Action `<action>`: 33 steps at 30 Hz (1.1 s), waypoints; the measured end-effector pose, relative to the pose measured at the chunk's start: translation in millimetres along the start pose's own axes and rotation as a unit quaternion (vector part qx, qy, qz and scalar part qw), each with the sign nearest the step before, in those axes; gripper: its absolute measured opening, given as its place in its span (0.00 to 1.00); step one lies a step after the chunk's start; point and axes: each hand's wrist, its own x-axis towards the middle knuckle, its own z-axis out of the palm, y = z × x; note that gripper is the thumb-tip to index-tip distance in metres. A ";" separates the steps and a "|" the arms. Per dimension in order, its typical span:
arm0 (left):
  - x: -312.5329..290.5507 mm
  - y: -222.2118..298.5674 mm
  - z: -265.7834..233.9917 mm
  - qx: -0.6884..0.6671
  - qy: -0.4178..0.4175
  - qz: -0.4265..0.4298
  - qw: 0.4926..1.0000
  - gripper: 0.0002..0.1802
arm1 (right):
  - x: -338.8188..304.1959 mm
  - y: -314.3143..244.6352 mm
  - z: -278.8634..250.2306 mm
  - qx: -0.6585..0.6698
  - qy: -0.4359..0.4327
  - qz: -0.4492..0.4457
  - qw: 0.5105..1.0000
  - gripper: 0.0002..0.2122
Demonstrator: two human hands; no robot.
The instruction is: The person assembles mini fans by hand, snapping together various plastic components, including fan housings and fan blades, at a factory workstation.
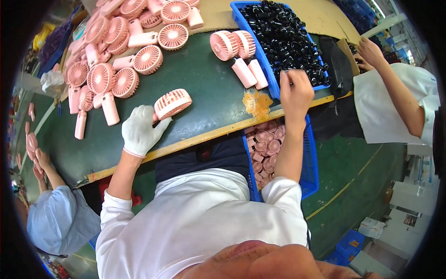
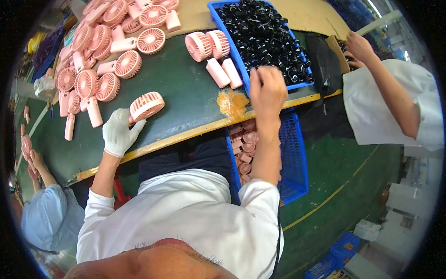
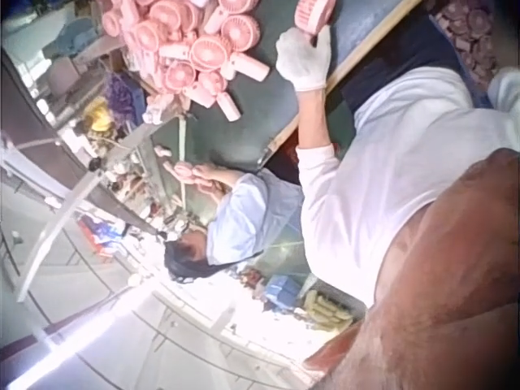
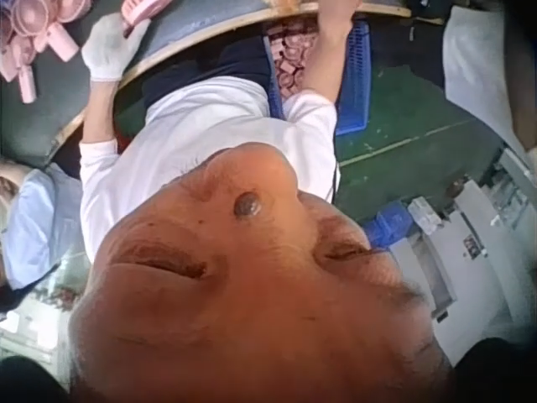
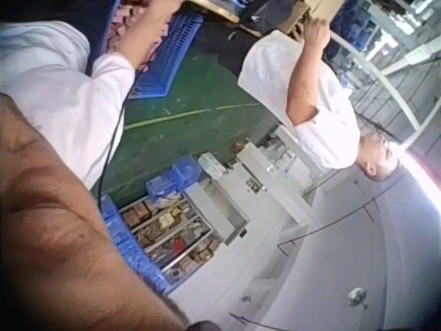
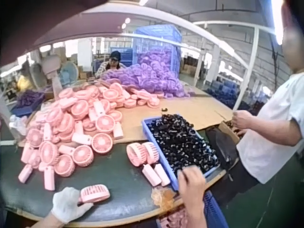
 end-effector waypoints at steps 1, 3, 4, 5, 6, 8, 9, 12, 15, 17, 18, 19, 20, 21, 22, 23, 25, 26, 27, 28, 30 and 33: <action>0.2 0.3 -0.4 -0.003 0.001 -0.001 1.000 0.20 | 16.7 10.4 4.8 -0.044 -0.047 -0.002 0.998 0.04; -3.6 -4.6 1.4 0.006 -0.016 -0.019 1.000 0.21 | 43.3 18.7 21.7 -0.119 -0.150 0.037 0.981 0.07; -5.1 -6.9 0.8 0.001 -0.015 -0.019 1.000 0.21 | 55.7 16.9 28.2 -0.146 -0.203 0.077 0.965 0.08; -6.0 -8.1 -0.6 -0.003 -0.015 -0.020 1.000 0.22 | 66.4 16.7 33.1 -0.185 -0.258 0.059 0.946 0.10; -4.8 -7.6 -3.1 -0.003 -0.037 -0.031 0.999 0.22 | 72.1 19.6 41.4 -0.192 -0.280 0.057 0.939 0.10; -0.9 -3.9 -9.6 -0.006 -0.086 -0.051 0.995 0.22 | 77.7 27.4 54.0 -0.216 -0.307 0.086 0.923 0.11; -0.8 -4.0 -10.4 -0.015 -0.096 -0.054 0.994 0.22 | 83.3 31.0 60.0 -0.231 -0.339 0.094 0.907 0.12; -3.3 -7.7 -9.0 -0.044 -0.098 -0.052 0.993 0.23 | 93.2 52.4 64.3 -0.223 -0.369 0.075 0.899 0.10; -4.9 -9.2 -13.5 -0.058 -0.110 -0.058 0.991 0.24 | 90.1 55.8 58.4 -0.066 -0.342 0.126 0.929 0.07; -1.1 -6.3 -15.3 -0.068 -0.125 -0.067 0.988 0.24 | 76.3 69.8 47.1 0.057 -0.242 0.209 0.946 0.08; -2.1 -7.5 -13.8 -0.072 -0.119 -0.066 0.988 0.25 | 72.0 67.6 47.2 0.120 -0.186 0.248 0.943 0.07; -4.7 -8.8 -12.9 -0.067 -0.114 -0.076 0.988 0.25 | 73.5 65.7 42.4 0.129 -0.180 0.268 0.938 0.04; -7.1 -10.9 -11.7 -0.068 -0.102 -0.072 0.990 0.24 | 74.9 64.0 40.8 0.139 -0.178 0.275 0.934 0.04; -7.7 -12.0 -9.9 -0.072 -0.095 -0.064 0.991 0.23 | 74.0 58.6 37.6 0.144 -0.175 0.288 0.930 0.07; -8.2 -13.6 -9.2 -0.072 -0.095 -0.064 0.991 0.23 | 72.0 52.9 36.6 0.196 -0.153 0.310 0.918 0.09; -9.1 -15.8 -8.5 -0.071 -0.095 -0.069 0.991 0.23 | 70.6 47.1 37.0 0.248 -0.130 0.331 0.901 0.12; -8.2 -15.1 -7.9 -0.069 -0.080 -0.050 0.993 0.23 | 64.7 49.1 34.3 0.277 -0.134 0.324 0.895 0.05; -8.0 -14.4 -9.2 -0.068 -0.095 -0.049 0.992 0.23 | 58.1 49.1 36.7 0.299 -0.080 0.332 0.891 0.07; -8.7 -14.0 -8.9 -0.067 -0.095 -0.053 0.992 0.23 | 54.8 46.4 38.4 0.321 -0.028 0.338 0.884 0.14; -9.5 -14.0 -8.6 -0.060 -0.085 -0.049 0.993 0.23 | 55.0 44.4 38.6 0.323 -0.031 0.337 0.884 0.14; -10.6 -14.7 -9.5 -0.050 -0.072 -0.046 0.995 0.23 | 54.7 39.1 42.4 0.258 -0.073 0.324 0.907 0.23; -10.4 -14.8 -6.4 -0.044 -0.057 -0.026 0.997 0.24 | 62.2 64.9 40.5 0.153 -0.091 0.288 0.941 0.17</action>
